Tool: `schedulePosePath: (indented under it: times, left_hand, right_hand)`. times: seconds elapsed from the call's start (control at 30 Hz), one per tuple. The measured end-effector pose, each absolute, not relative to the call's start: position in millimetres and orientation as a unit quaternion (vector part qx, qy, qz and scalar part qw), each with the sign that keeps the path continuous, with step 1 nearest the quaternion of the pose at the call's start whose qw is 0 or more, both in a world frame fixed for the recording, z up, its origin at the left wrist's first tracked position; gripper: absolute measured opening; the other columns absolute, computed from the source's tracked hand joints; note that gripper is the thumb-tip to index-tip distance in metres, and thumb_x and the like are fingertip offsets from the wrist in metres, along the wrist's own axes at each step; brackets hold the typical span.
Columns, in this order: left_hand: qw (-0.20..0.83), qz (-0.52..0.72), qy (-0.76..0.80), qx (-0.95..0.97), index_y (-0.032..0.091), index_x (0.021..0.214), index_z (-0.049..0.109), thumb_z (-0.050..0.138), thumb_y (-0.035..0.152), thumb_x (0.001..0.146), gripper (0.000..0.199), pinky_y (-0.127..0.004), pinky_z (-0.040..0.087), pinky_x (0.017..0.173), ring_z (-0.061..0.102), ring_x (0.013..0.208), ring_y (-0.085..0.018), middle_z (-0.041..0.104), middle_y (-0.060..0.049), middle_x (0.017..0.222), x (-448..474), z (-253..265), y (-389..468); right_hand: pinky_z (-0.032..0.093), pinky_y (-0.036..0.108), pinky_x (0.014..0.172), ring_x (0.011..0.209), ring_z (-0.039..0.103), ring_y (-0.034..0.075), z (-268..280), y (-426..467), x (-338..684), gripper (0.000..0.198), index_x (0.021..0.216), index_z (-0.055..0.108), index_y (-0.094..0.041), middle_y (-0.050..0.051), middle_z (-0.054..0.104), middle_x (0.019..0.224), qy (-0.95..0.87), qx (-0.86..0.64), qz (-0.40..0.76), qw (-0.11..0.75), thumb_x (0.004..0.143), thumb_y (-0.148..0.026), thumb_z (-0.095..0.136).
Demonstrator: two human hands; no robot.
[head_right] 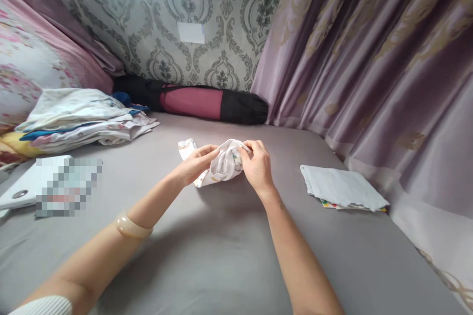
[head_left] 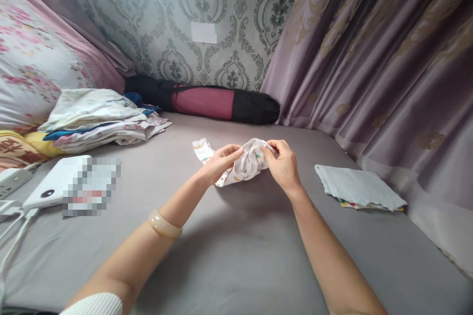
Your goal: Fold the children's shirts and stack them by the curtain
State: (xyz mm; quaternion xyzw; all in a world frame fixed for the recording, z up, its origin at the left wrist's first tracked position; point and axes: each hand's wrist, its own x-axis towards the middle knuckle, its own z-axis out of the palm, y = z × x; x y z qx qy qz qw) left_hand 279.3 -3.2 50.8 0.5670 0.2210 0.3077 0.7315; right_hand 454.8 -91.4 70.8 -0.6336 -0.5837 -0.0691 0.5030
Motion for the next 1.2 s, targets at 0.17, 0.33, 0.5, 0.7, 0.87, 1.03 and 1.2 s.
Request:
schedulePosePath:
  times: [0.17, 0.33, 0.5, 0.7, 0.87, 1.03, 1.2]
  left_hand:
    - [0.596, 0.313, 0.3, 0.676, 0.018, 0.093, 0.062, 0.072, 0.055, 0.074, 0.043, -0.026, 0.042, 0.065, 0.057, 0.077, -0.015, 0.064, -0.003, 0.09, 255.7, 34.6, -11.3]
    - [0.442, 0.365, 0.314, 0.756, 0.02, 0.076, 0.052, 0.074, 0.049, 0.072, 0.036, -0.026, 0.038, 0.065, 0.047, 0.073, -0.013, 0.053, 0.002, 0.078, 242.3, 15.8, -22.0]
    - [0.401, 0.386, 0.347, 0.755, 0.02, 0.074, 0.052, 0.06, 0.045, 0.083, 0.027, -0.027, 0.038, 0.067, 0.048, 0.07, -0.014, 0.053, 0.002, 0.071, 240.6, 6.2, -14.0]
    - [0.407, 0.455, 0.361, 0.705, 0.019, 0.077, 0.06, 0.062, 0.05, 0.08, 0.031, -0.026, 0.039, 0.063, 0.052, 0.067, -0.014, 0.058, 0.0, 0.07, 234.9, 27.1, 8.3]
    - [0.409, 0.518, 0.321, 0.679, 0.018, 0.079, 0.058, 0.066, 0.051, 0.077, 0.033, -0.022, 0.039, 0.056, 0.05, 0.06, -0.012, 0.056, 0.002, 0.066, 223.1, 65.2, 15.8]
    - [0.342, 0.526, 0.304, 0.717, 0.018, 0.081, 0.063, 0.067, 0.049, 0.075, 0.031, -0.021, 0.034, 0.048, 0.046, 0.056, -0.01, 0.055, 0.001, 0.067, 201.4, 122.7, 7.7]
    - [0.334, 0.459, 0.303, 0.765, 0.019, 0.085, 0.071, 0.073, 0.049, 0.071, 0.034, -0.023, 0.039, 0.046, 0.052, 0.056, -0.013, 0.064, -0.003, 0.069, 174.8, 186.4, 2.8]
  right_hand:
    - [0.048, 0.032, 0.079, 0.082, 0.061, 0.019, 70.9, -81.4, 461.3, 0.015, 0.088, 0.065, -0.02, 0.005, 0.064, 0.09, -0.559, -0.641, -0.065, 0.522, 0.085, -0.034, 0.06]
    - [0.048, 0.033, 0.08, 0.083, 0.062, 0.02, 73.1, -70.5, 465.1, 0.016, 0.086, 0.066, -0.021, 0.005, 0.065, 0.088, -0.543, -0.651, -0.066, 0.527, 0.084, -0.035, 0.059]
    - [0.047, 0.033, 0.079, 0.083, 0.062, 0.021, 77.6, -66.7, 469.0, 0.018, 0.087, 0.065, -0.02, 0.007, 0.067, 0.089, -0.542, -0.654, -0.078, 0.522, 0.085, -0.036, 0.058]
    - [0.046, 0.031, 0.073, 0.08, 0.062, 0.021, 91.7, -80.2, 481.0, 0.024, 0.092, 0.063, -0.022, 0.006, 0.07, 0.089, -0.547, -0.661, -0.055, 0.511, 0.088, -0.044, 0.054]
    - [0.041, 0.028, 0.065, 0.067, 0.058, 0.017, 116.9, -101.2, 485.2, 0.028, 0.096, 0.062, -0.023, 0.001, 0.067, 0.077, -0.58, -0.658, -0.071, 0.475, 0.09, -0.05, 0.054]
    - [0.036, 0.026, 0.055, 0.056, 0.051, 0.013, 156.2, -125.1, 485.9, 0.034, 0.094, 0.064, -0.023, -0.003, 0.061, 0.064, -0.611, -0.647, -0.027, 0.455, 0.086, -0.056, 0.058]
    - [0.047, 0.027, 0.061, 0.073, 0.062, 0.017, 209.1, -150.7, 493.7, 0.041, 0.096, 0.069, -0.022, 0.002, 0.07, 0.084, -0.661, -0.595, 0.183, 0.418, 0.078, -0.059, 0.066]
